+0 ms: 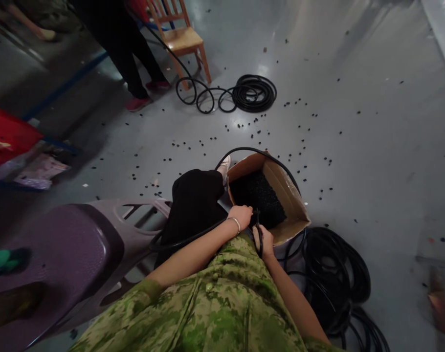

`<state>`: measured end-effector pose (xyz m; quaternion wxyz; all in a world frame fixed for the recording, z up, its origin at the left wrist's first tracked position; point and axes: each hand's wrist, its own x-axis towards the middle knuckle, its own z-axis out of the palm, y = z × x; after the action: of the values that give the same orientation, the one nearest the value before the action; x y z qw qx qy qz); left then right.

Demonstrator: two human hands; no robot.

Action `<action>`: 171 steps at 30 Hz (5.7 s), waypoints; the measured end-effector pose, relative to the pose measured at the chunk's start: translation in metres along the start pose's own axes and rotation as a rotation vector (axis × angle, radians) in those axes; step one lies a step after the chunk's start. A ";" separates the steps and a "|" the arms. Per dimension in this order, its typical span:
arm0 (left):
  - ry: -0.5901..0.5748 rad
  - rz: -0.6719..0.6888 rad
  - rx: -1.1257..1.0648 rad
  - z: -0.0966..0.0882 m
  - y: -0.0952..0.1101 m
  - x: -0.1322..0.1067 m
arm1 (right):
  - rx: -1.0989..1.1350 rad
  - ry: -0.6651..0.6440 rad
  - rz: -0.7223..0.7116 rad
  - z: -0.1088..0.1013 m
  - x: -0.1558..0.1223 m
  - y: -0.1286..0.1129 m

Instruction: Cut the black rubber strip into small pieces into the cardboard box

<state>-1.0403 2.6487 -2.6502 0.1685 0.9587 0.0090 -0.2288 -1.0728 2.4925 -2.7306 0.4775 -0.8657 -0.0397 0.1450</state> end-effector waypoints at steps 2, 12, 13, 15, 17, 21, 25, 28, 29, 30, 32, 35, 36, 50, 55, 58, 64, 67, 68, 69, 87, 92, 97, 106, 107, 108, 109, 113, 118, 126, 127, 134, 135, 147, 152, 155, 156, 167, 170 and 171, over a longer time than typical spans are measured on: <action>-0.007 -0.008 -0.002 0.001 0.000 0.001 | -0.024 0.018 0.011 0.001 0.001 0.003; 0.061 -0.014 -0.033 -0.003 0.000 -0.005 | 0.210 -0.105 0.112 -0.010 -0.007 -0.015; 0.068 -0.011 -0.038 -0.003 0.000 -0.006 | 0.265 -0.123 0.135 -0.013 -0.010 -0.017; 0.082 -0.013 -0.048 -0.003 -0.001 -0.005 | 0.337 -0.142 0.153 -0.019 -0.014 -0.019; 0.092 -0.019 -0.056 -0.002 -0.001 -0.005 | 0.346 -0.157 0.146 -0.022 -0.017 -0.019; 0.086 -0.009 -0.061 -0.003 -0.001 -0.006 | 0.293 -0.186 0.136 -0.023 -0.015 -0.017; 0.067 0.001 -0.054 -0.006 0.000 -0.009 | 0.253 -0.180 0.106 -0.019 -0.011 -0.018; 0.065 0.003 -0.057 -0.007 0.000 -0.009 | 0.237 -0.164 0.082 -0.017 -0.010 -0.019; 0.067 0.005 -0.057 -0.006 0.000 -0.008 | 0.234 -0.158 0.078 -0.017 -0.010 -0.020; 0.071 0.006 -0.056 -0.006 0.000 -0.008 | 0.231 -0.154 0.076 -0.017 -0.010 -0.020; 0.075 0.008 -0.055 -0.005 0.000 -0.008 | 0.227 -0.153 0.073 -0.017 -0.011 -0.020; 0.074 0.005 -0.051 -0.004 0.000 -0.008 | 0.233 -0.159 0.067 -0.017 -0.012 -0.019; 0.073 0.005 -0.050 -0.005 0.000 -0.008 | 0.236 -0.163 0.067 -0.017 -0.012 -0.019; 0.072 0.003 -0.038 -0.006 -0.001 -0.010 | 0.190 -0.139 0.016 -0.016 -0.010 -0.018; 0.072 0.006 -0.029 -0.007 0.000 -0.010 | 0.193 -0.145 0.032 -0.015 -0.011 -0.015; 0.065 0.002 -0.028 -0.008 0.000 -0.010 | 0.175 -0.144 0.031 -0.015 -0.011 -0.014; 0.060 0.009 -0.021 -0.009 0.000 -0.012 | 0.165 -0.155 0.034 -0.015 -0.012 -0.016; 0.061 0.014 -0.017 -0.009 0.000 -0.012 | 0.159 -0.142 0.025 -0.015 -0.012 -0.016; 0.061 0.015 -0.017 -0.009 0.000 -0.012 | 0.160 -0.141 0.024 -0.015 -0.012 -0.015; 0.061 0.015 -0.018 -0.009 0.000 -0.012 | 0.167 -0.144 0.024 -0.015 -0.012 -0.015; 0.077 0.012 -0.007 -0.005 -0.001 -0.010 | 0.201 -0.151 0.033 -0.015 -0.012 -0.014; 0.072 0.010 -0.012 -0.005 -0.001 -0.010 | 0.185 -0.145 0.024 -0.016 -0.012 -0.014; 0.053 0.002 -0.020 -0.008 0.000 -0.011 | 0.182 -0.160 0.034 -0.016 -0.012 -0.013; 0.064 0.006 -0.015 -0.009 0.000 -0.012 | 0.209 -0.151 0.040 -0.014 -0.011 -0.011; 0.062 0.002 -0.016 -0.009 0.000 -0.012 | 0.210 -0.151 0.043 -0.014 -0.011 -0.011; 0.060 -0.001 -0.018 -0.008 0.000 -0.012 | 0.211 -0.153 0.046 -0.014 -0.011 -0.012; 0.058 -0.003 -0.019 -0.008 0.000 -0.012 | 0.211 -0.156 0.049 -0.014 -0.012 -0.013; 0.055 0.003 -0.020 -0.009 0.000 -0.012 | 0.208 -0.152 0.050 -0.015 -0.011 -0.016; 0.047 0.011 -0.019 -0.009 -0.001 -0.011 | 0.195 -0.155 0.049 -0.016 -0.011 -0.018; 0.034 -0.002 -0.008 -0.007 -0.002 -0.007 | 0.155 -0.102 -0.003 -0.011 -0.010 -0.015; 0.030 -0.006 -0.011 -0.008 -0.002 -0.007 | 0.149 -0.095 0.001 -0.010 -0.010 -0.014; 0.031 -0.009 -0.011 -0.008 -0.002 -0.005 | 0.083 -0.041 -0.028 -0.005 -0.007 -0.006; 0.035 -0.008 -0.010 -0.007 -0.002 -0.005 | 0.071 -0.033 -0.039 -0.004 -0.007 -0.004; 0.059 0.003 -0.001 -0.004 0.000 -0.002 | -0.049 0.018 -0.106 0.003 0.002 0.017; 0.070 0.002 -0.013 -0.005 -0.001 -0.004 | 0.006 -0.004 -0.047 -0.001 0.002 0.014; 0.068 0.000 -0.026 -0.006 -0.001 -0.006 | 0.093 -0.067 -0.027 -0.008 -0.003 0.006; 0.075 0.001 -0.031 -0.005 -0.002 -0.006 | 0.133 -0.099 -0.007 -0.010 -0.005 0.002; 0.061 0.027 -0.043 -0.003 -0.002 -0.006 | 0.379 -0.205 0.127 -0.020 -0.004 -0.038; 0.072 0.033 -0.034 -0.004 -0.002 -0.007 | 0.406 -0.219 0.162 -0.020 -0.002 -0.040; 0.075 0.036 -0.032 -0.004 -0.002 -0.008 | 0.407 -0.222 0.167 -0.020 -0.002 -0.040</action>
<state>-1.0453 2.6522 -2.6438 0.1875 0.9639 0.0019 -0.1893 -1.0660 2.4977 -2.6862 0.6211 -0.7306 0.0097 0.2833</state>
